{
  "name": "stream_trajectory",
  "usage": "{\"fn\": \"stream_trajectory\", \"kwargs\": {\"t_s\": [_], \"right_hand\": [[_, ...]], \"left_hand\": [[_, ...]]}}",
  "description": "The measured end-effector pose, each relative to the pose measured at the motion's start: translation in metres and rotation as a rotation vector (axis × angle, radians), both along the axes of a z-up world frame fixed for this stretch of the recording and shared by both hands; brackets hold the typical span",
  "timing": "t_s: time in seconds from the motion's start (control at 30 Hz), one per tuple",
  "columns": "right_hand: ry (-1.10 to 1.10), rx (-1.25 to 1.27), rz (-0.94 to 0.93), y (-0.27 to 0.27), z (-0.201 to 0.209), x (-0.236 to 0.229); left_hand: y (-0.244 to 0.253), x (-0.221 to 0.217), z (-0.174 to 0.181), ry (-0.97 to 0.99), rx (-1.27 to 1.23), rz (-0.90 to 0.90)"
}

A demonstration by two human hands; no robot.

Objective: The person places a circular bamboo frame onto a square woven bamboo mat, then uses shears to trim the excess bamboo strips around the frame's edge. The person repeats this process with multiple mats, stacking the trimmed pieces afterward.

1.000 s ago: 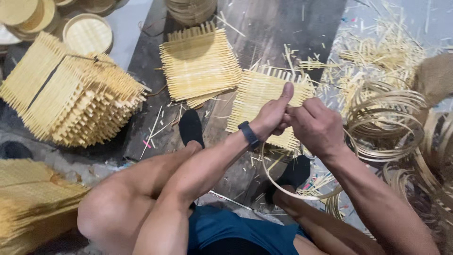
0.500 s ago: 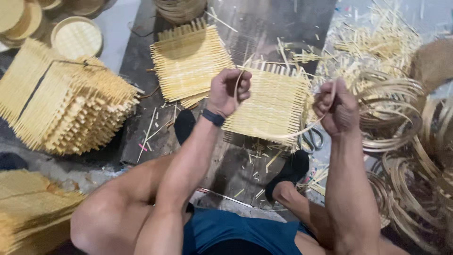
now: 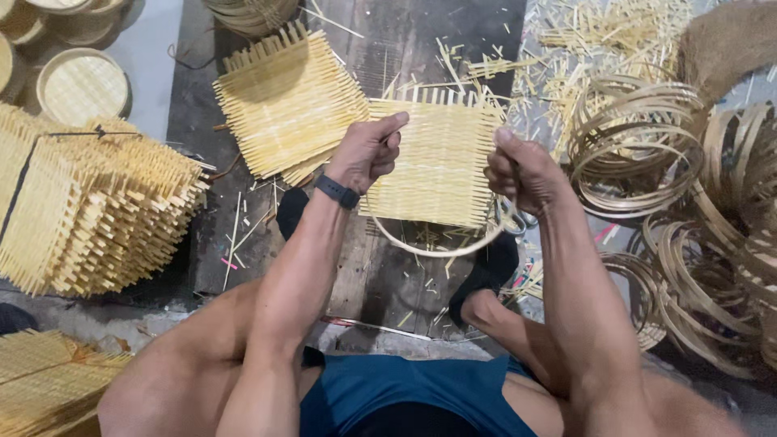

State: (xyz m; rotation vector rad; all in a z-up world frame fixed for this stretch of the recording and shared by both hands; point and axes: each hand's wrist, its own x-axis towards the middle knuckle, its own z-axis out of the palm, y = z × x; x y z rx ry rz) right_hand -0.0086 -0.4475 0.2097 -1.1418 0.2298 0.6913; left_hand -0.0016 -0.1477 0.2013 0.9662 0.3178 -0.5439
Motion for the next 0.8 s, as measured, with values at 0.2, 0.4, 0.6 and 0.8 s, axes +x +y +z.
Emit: {"fn": "stream_trajectory", "kwargs": {"t_s": [0.2,0.4,0.6,0.8], "right_hand": [[-0.002,0.291,-0.212,-0.003,-0.034,-0.007],[0.014,0.152,-0.281,-0.009,-0.043,-0.003],[-0.199,-0.305,-0.217,-0.011,-0.052,-0.006],[-0.325,-0.714,-0.322,-0.011,-0.122,0.003]], "left_hand": [[0.005,-0.001,-0.004,0.086,0.043,0.058],[0.008,0.003,-0.03,0.138,-0.024,0.067],[0.002,0.006,-0.043,0.101,0.091,0.238],[0.009,0.01,-0.138,-0.159,0.551,0.304]]}}
